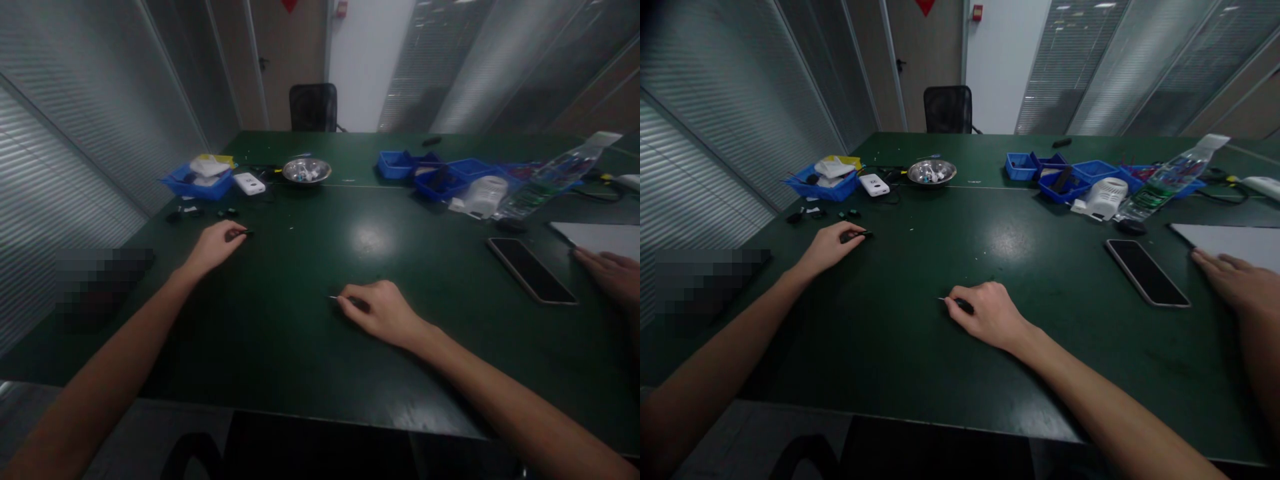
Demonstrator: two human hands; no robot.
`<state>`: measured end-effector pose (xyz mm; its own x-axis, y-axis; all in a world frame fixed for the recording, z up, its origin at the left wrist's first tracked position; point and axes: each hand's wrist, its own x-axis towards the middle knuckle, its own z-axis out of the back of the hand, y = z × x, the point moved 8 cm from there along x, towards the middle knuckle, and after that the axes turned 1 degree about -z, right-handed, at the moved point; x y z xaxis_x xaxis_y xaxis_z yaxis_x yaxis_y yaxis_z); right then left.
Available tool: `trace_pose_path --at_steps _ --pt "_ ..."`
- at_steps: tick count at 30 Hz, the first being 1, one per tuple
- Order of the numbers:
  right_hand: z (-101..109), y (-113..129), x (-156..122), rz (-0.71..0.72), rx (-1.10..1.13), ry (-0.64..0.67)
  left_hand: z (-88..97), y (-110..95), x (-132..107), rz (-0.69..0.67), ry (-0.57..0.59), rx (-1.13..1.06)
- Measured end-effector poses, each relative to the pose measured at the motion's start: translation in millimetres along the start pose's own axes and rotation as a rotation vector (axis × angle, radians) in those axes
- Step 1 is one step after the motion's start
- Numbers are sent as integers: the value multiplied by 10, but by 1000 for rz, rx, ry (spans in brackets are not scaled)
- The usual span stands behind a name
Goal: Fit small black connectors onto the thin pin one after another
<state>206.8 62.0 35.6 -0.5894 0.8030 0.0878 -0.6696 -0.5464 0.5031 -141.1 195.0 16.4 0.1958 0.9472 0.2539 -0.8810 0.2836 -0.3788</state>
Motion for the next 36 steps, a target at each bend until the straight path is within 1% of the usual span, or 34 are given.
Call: trace_pose_path --at_steps 3,4,6,7,9,13,15,18,23,25,27,29,30,32,34,36 --pt "-3 0 -8 0 -7 10 178 526 -9 159 -71 92" --pt "-4 -2 -9 -2 -9 10 228 654 -27 205 -86 107" --pt "-7 -5 -10 -3 -15 10 294 814 -67 270 -99 112" --pt "-11 -7 -9 -4 -19 12 311 846 -82 285 -98 108" --pt "-15 -5 -7 -1 -27 12 324 834 -96 287 -93 115" --pt "-16 -10 -8 -5 -34 5 329 685 -84 227 -99 191" --pt "-20 -11 -10 -5 -34 8 336 657 -86 219 -110 206" --pt "-19 -9 -11 -2 -34 12 349 711 -102 246 -130 174" --pt "-23 -6 -11 -3 -33 12 353 889 -122 343 -158 74" --pt "-27 -8 -11 -5 -42 8 328 887 -109 364 -154 21" --pt "-28 -10 -11 -4 -54 3 264 759 -76 325 -123 -38" --pt "-30 -13 -10 -5 -61 2 152 474 -41 220 -55 -93" --pt "-30 -15 -9 -6 -63 3 77 275 -34 150 -7 -119" --pt "-33 -19 -5 -10 -66 5 -94 -188 -66 10 106 -164" --pt "-37 -27 -2 -18 -75 4 -258 -713 -159 -156 214 -207" --pt "-46 -31 4 -24 -94 4 -387 -1223 -306 -336 306 -256"
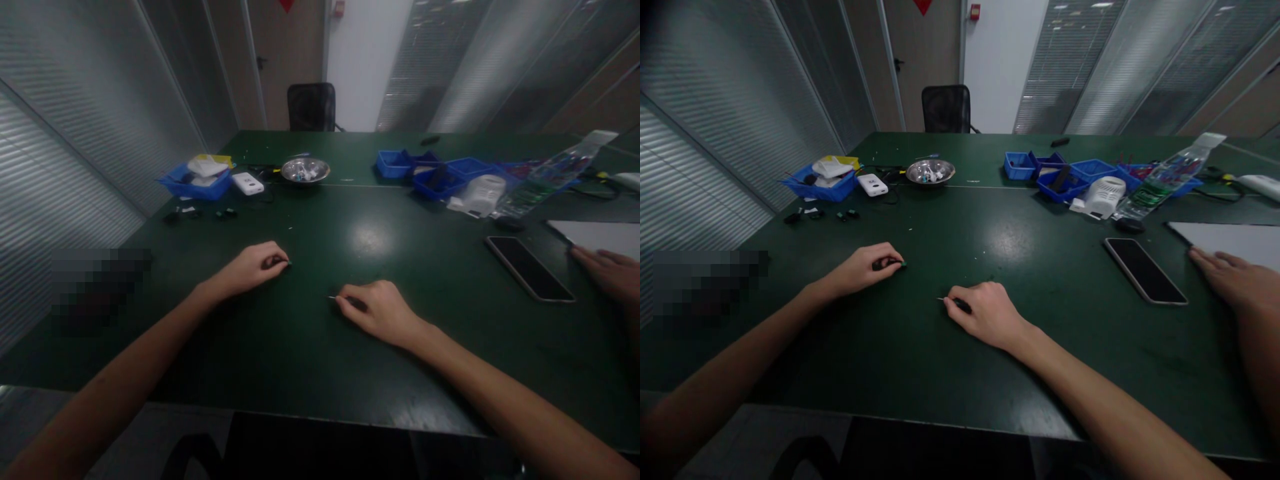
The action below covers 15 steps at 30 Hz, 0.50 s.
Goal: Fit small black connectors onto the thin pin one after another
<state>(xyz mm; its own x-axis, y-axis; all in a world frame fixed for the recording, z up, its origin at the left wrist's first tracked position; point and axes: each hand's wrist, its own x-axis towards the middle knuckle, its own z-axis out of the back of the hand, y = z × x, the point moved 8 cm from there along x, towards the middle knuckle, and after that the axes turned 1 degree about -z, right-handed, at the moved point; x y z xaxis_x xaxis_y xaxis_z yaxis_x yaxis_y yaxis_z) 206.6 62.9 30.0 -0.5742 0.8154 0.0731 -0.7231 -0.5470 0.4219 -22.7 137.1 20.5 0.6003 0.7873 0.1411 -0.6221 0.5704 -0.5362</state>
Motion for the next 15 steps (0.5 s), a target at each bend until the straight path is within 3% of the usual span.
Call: trace_pose_path --at_steps 2,5,8,15 --pt "-14 6 7 4 -29 2 -202 -378 20 -135 75 -40" --pt "-36 22 21 21 -60 7 -370 -692 -4 -237 143 -111" --pt "-55 30 33 32 -67 13 -415 -793 -31 -280 175 -174" --pt "-50 52 32 56 -66 18 -414 -811 -38 -283 178 -220"
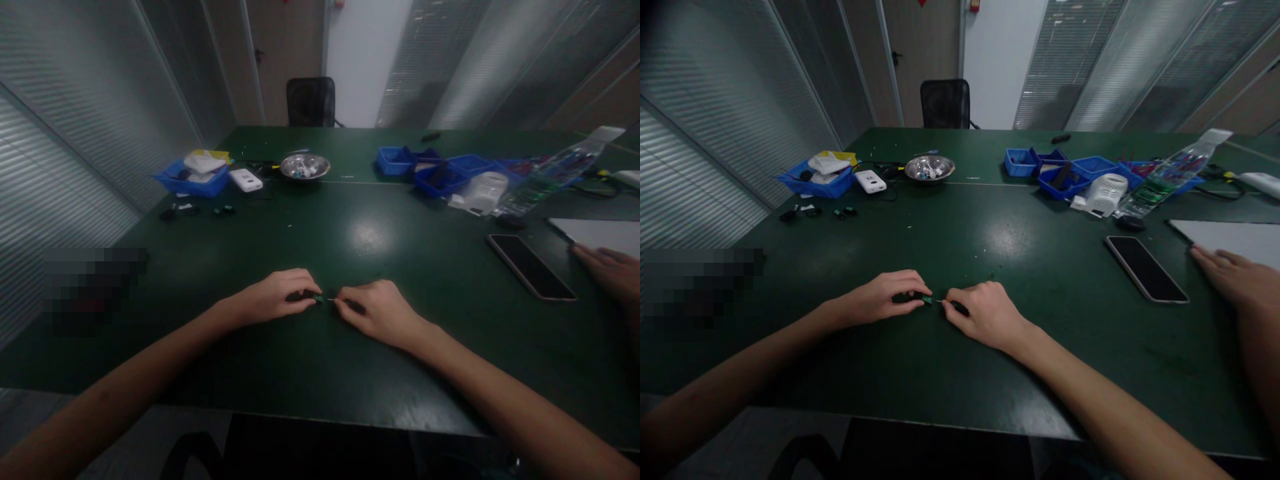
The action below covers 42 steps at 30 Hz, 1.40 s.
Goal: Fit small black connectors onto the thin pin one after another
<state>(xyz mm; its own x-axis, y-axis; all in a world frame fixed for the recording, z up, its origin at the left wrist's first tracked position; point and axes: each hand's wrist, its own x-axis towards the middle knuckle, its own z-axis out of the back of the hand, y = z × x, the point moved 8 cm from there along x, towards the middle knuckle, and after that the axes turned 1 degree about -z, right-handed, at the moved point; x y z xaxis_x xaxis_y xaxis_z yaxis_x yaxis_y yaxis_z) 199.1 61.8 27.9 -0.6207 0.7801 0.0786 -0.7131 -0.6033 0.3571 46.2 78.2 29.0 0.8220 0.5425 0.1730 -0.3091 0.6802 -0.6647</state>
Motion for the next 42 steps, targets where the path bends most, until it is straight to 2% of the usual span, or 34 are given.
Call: trace_pose_path --at_steps 9,17,23,32,36,42 --pt "2 22 20 10 4 -32 -38 53 12 24 -12 0" --pt "18 12 30 -11 105 -42 -25 50 17 42 -15 0" --pt "3 16 -9 5 7 -10 21 72 -1 55 -59 -14" --pt "-39 140 75 28 110 -67 -92 23 24 31 -6 -1" --pt "-25 82 55 -6 190 -123 -72 21 24 22 -9 -14" --pt "45 -61 9 -66 237 -131 30 35 -11 -6 28 -63"
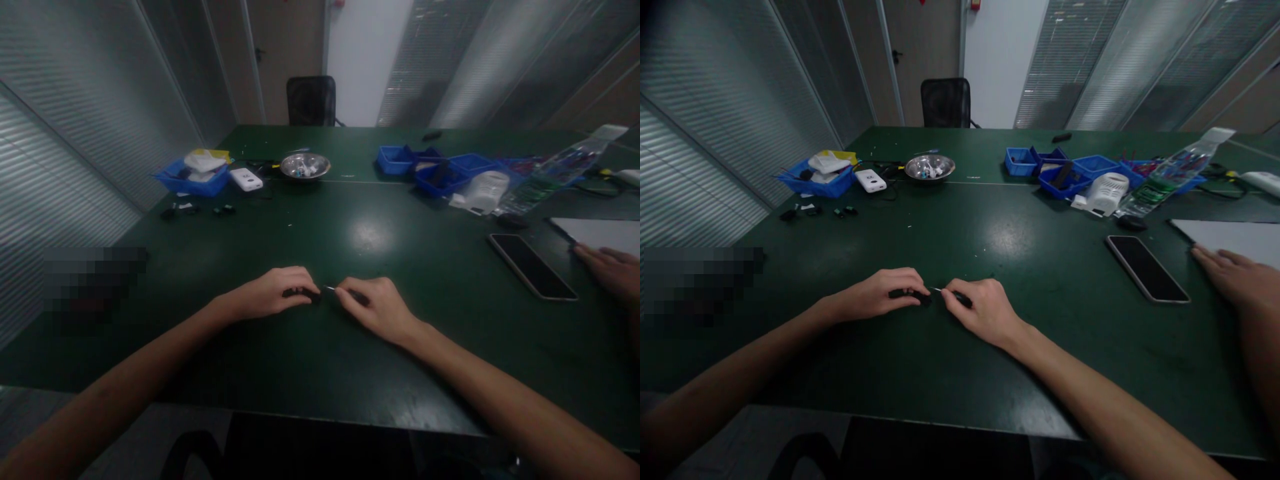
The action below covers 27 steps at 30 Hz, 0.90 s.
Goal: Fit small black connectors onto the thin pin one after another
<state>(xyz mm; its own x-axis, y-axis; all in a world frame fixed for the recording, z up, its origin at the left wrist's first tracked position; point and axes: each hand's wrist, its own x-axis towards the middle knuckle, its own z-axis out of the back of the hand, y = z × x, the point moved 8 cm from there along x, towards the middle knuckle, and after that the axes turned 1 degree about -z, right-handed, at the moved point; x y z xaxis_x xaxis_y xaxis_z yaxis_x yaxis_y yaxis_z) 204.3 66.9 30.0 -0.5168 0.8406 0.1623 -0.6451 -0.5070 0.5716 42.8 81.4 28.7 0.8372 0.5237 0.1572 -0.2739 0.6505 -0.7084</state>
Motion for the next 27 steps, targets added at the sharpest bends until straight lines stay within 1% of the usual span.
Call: trace_pose_path --at_steps 3,6,9,12,15,17,20,22,25,27 --pt "21 -14 -6 -9 7 6 172 173 -66 37 -21 51" --pt "19 -17 -14 -12 3 14 500 487 -231 139 -107 166" --pt "17 -20 -23 -13 5 23 933 871 -544 290 -236 328" --pt "20 -16 -31 -12 1 37 1345 1262 -953 473 -361 485" --pt "28 -9 -34 -12 -1 44 1632 1550 -1311 626 -451 636" --pt "29 -6 -36 -14 1 50 1740 1650 -1467 694 -493 697" --pt "36 1 -38 -7 2 45 1821 1683 -1598 762 -547 703" --pt "37 3 -39 -2 1 45 1864 1684 -1680 827 -592 641" --pt "33 3 -40 2 -3 49 1927 1716 -1844 963 -650 517" --pt "34 5 -42 5 -7 46 1964 1728 -1937 1023 -678 468"
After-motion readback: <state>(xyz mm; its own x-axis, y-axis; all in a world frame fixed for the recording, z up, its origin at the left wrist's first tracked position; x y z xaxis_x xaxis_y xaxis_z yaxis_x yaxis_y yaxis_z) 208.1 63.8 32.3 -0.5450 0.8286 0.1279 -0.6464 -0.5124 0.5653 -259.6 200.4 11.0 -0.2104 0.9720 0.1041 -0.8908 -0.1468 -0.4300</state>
